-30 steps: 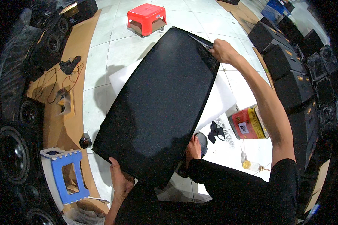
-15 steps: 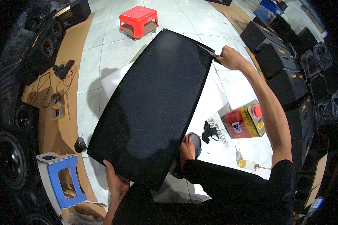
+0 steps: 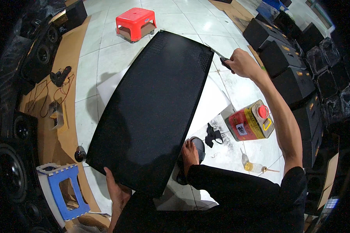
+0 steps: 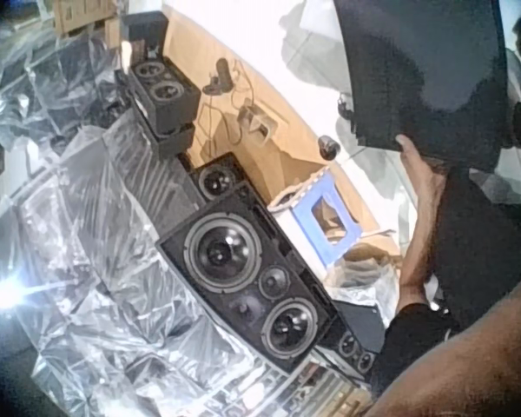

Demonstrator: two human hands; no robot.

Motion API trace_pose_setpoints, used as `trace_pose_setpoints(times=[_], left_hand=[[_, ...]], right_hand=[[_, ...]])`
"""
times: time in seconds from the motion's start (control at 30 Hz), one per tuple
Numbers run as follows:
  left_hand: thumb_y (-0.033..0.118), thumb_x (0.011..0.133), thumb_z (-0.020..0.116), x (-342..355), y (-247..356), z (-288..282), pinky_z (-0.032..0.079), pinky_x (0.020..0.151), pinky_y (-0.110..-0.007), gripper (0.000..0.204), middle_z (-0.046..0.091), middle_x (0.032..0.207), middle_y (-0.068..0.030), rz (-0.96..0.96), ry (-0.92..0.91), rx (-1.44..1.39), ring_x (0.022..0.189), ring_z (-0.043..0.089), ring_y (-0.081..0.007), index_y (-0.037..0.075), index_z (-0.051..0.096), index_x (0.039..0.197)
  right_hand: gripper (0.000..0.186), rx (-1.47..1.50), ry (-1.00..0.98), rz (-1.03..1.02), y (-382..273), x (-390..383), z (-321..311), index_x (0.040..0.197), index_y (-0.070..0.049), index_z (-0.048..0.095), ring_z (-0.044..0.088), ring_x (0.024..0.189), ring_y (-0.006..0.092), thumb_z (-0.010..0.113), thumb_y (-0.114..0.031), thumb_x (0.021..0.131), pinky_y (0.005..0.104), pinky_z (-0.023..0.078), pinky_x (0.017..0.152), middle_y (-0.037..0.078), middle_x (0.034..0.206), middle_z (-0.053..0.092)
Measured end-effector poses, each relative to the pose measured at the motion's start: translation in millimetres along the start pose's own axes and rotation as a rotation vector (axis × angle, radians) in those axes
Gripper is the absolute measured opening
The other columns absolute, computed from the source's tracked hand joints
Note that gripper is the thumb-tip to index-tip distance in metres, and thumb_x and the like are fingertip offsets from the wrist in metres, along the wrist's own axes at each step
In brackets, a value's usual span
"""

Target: The person sits on the floor and uses scissors to trim the edges of a black textured mat. After cutting, the person picks up a small black fabric piece, applies liquid from a bottle, and wipes the scissors with the fabric.

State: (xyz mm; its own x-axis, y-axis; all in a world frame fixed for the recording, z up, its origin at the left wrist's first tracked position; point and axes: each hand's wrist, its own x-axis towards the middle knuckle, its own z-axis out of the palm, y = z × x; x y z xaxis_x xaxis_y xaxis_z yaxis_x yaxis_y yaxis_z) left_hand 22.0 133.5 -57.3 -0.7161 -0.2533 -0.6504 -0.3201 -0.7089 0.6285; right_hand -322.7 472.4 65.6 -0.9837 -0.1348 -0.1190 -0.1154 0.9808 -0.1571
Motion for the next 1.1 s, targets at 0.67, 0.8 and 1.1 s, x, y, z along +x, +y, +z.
trace_pose_setpoints(times=[0.67, 0.8, 1.1], left_hand=[[0.052, 0.1, 0.039, 8.5, -8.0, -2.9, 0.04, 0.106, -0.05, 0.066, 0.047, 0.136, -0.0194, 0.147, 0.043, -0.257, 0.123, 0.05, -0.0336, 0.001, 0.034, 0.142], [0.047, 0.102, 0.037, 13.7, -11.4, -12.6, 0.043, 0.103, -0.049, 0.056, 0.052, 0.132, -0.0167, 0.164, -0.005, -0.299, 0.119, 0.054, -0.0318, 0.004, 0.039, 0.139], [0.05, 0.102, 0.032, 10.8, -12.0, -2.3, 0.043, 0.103, -0.045, 0.06, 0.051, 0.131, -0.0178, 0.23, 0.078, -0.29, 0.118, 0.053, -0.0313, 0.0, 0.04, 0.135]], right_hand=[[0.028, -0.046, -0.037, -0.94, -108.5, -106.9, 32.4, 0.095, 0.004, 0.067, 0.06, 0.059, 0.0264, 0.07, -0.021, 0.084, 0.0393, 0.048, 0.058, 0.016, 0.072, 0.062], [0.023, -0.035, -0.196, -1.113, -141.5, -128.4, 53.0, 0.078, 0.003, 0.063, 0.061, 0.058, 0.0259, 0.068, -0.018, 0.084, 0.0378, 0.051, 0.057, 0.013, 0.063, 0.057], [0.014, -0.004, -0.263, -1.224, -192.5, -135.3, 78.4, 0.075, 0.002, 0.065, 0.068, 0.065, 0.0282, 0.066, -0.011, 0.077, 0.0359, 0.055, 0.06, 0.014, 0.063, 0.063]])
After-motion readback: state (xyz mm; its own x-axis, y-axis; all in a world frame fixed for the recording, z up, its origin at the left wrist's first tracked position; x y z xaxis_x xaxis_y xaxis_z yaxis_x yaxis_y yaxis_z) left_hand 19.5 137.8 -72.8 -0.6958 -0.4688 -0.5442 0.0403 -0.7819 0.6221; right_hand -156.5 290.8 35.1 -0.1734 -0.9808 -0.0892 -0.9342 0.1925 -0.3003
